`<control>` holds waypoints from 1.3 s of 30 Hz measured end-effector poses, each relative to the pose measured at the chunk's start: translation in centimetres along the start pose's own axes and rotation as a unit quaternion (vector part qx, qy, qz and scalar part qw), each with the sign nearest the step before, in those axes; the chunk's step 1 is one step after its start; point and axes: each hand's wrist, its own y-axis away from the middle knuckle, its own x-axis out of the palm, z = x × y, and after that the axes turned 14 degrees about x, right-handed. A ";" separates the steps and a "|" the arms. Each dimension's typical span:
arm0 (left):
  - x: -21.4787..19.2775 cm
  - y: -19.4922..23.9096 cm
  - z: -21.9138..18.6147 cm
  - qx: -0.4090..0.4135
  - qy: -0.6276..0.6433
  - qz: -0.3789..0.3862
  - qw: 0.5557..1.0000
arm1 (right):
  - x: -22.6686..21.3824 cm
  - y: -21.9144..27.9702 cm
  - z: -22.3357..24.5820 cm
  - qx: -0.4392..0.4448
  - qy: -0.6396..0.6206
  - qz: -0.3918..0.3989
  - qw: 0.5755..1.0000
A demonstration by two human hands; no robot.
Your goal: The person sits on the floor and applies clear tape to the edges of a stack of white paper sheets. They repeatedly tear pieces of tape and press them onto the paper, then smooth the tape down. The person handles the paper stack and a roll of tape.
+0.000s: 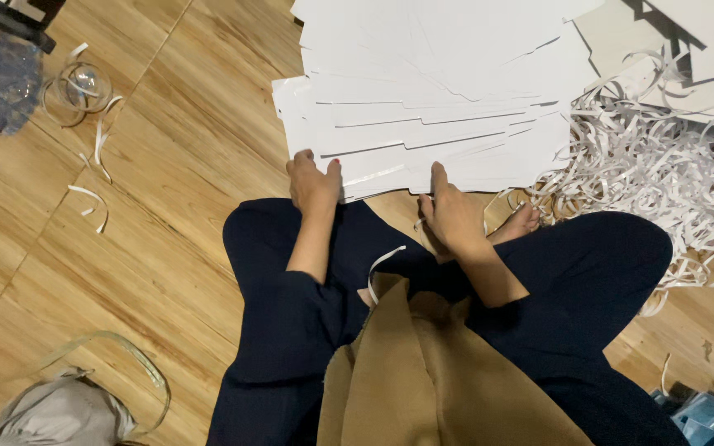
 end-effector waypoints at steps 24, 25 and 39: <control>-5.1 4.3 -5.1 0.100 -0.070 0.096 0.988 | 2.3 -0.1 1.5 -0.117 0.058 -0.040 0.991; -4.7 4.2 -4.7 0.100 -0.070 0.094 0.988 | 2.2 -0.2 1.5 -0.119 0.058 -0.040 0.990; -0.5 -0.2 0.2 0.078 0.023 0.045 0.996 | 1.1 0.3 1.7 -0.089 0.068 -0.007 0.994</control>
